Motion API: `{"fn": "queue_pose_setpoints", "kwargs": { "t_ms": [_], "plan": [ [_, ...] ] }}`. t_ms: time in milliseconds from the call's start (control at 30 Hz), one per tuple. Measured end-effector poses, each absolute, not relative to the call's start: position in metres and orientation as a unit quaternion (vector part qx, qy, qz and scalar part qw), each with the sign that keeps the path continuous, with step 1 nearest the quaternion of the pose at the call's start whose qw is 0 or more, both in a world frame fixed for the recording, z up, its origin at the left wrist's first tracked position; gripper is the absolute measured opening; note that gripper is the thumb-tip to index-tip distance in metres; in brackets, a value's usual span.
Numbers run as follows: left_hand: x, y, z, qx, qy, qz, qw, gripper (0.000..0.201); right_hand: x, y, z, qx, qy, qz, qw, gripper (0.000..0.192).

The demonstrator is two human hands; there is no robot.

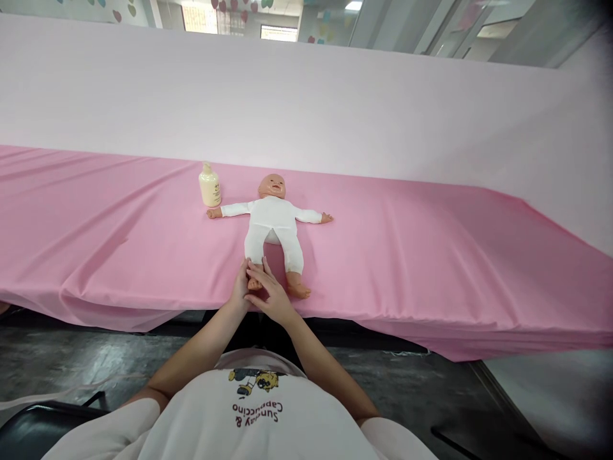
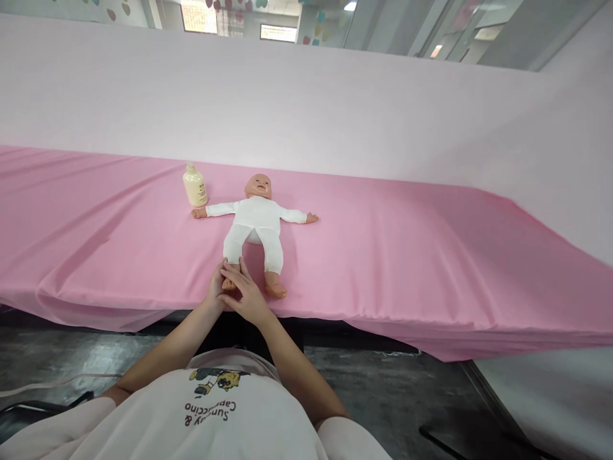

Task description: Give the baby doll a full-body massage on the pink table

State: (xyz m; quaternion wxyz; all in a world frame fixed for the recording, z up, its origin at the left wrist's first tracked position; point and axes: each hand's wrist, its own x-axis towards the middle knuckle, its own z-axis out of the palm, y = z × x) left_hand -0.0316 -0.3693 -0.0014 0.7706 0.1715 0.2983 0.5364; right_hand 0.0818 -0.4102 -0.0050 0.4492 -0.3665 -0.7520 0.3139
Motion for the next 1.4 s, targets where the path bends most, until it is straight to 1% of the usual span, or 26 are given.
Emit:
{"fn": "queue_pose_setpoints", "kwargs": {
  "t_ms": [67, 133, 233, 333, 433, 533, 600, 667, 733, 767, 867, 933, 1000, 1133, 1200, 1267, 1333, 1400],
  "plan": [
    [-0.032, -0.369, 0.003, 0.088, 0.274, 0.548, 0.785, 0.026, 0.081, -0.409, -0.007, -0.368, -0.743, 0.325, 0.455, 0.055],
    [-0.032, -0.370, 0.007, 0.050, 0.265, 0.552, 0.789, 0.030, 0.082, -0.409, -0.008, -0.371, -0.733, 0.338, 0.459, 0.050],
    [-0.030, -0.372, 0.013, 0.043, 0.263, 0.553, 0.790, 0.038, 0.083, -0.409, -0.010, -0.378, -0.720, 0.349, 0.466, 0.051],
    [-0.028, -0.374, 0.017, 0.059, 0.262, 0.553, 0.789, 0.044, 0.084, -0.409, -0.012, -0.393, -0.703, 0.351, 0.478, 0.056],
    [-0.026, -0.376, 0.019, 0.090, 0.260, 0.548, 0.790, 0.038, 0.084, -0.410, -0.011, -0.399, -0.700, 0.344, 0.483, 0.060],
    [-0.027, -0.376, 0.018, 0.097, 0.256, 0.539, 0.797, 0.032, 0.083, -0.411, -0.008, -0.381, -0.714, 0.334, 0.483, 0.059],
    [-0.029, -0.375, 0.016, 0.091, 0.258, 0.531, 0.802, 0.036, 0.082, -0.411, -0.006, -0.368, -0.720, 0.324, 0.491, 0.059],
    [-0.031, -0.374, 0.013, 0.089, 0.259, 0.529, 0.803, 0.045, 0.080, -0.412, -0.007, -0.366, -0.717, 0.319, 0.501, 0.057],
    [-0.033, -0.374, 0.011, 0.086, 0.253, 0.527, 0.807, 0.054, 0.080, -0.412, -0.009, -0.376, -0.699, 0.323, 0.515, 0.052],
    [-0.034, -0.373, 0.010, 0.083, 0.250, 0.518, 0.814, 0.060, 0.080, -0.412, -0.010, -0.381, -0.686, 0.326, 0.528, 0.046],
    [-0.035, -0.374, 0.013, 0.082, 0.258, 0.483, 0.833, 0.072, 0.081, -0.412, -0.012, -0.378, -0.645, 0.321, 0.581, 0.020],
    [-0.035, -0.375, 0.017, 0.086, 0.267, 0.481, 0.830, 0.074, 0.081, -0.411, -0.011, -0.378, -0.629, 0.302, 0.609, 0.015],
    [-0.034, -0.376, 0.020, 0.081, 0.262, 0.495, 0.825, 0.072, 0.081, -0.410, -0.008, -0.390, -0.628, 0.276, 0.614, 0.017],
    [-0.032, -0.376, 0.021, 0.058, 0.242, 0.508, 0.825, 0.063, 0.079, -0.408, -0.003, -0.406, -0.665, 0.257, 0.572, 0.048],
    [-0.031, -0.375, 0.018, 0.056, 0.241, 0.509, 0.824, 0.058, 0.079, -0.408, -0.005, -0.411, -0.678, 0.253, 0.555, 0.056],
    [-0.032, -0.374, 0.014, 0.063, 0.239, 0.511, 0.823, 0.053, 0.079, -0.407, -0.008, -0.419, -0.683, 0.245, 0.546, 0.055],
    [-0.032, -0.373, 0.009, 0.080, 0.236, 0.509, 0.824, 0.049, 0.079, -0.407, -0.012, -0.427, -0.681, 0.237, 0.546, 0.047],
    [-0.033, -0.372, 0.006, 0.099, 0.233, 0.501, 0.827, 0.052, 0.079, -0.407, -0.015, -0.426, -0.679, 0.224, 0.554, 0.040]
  ]
}}
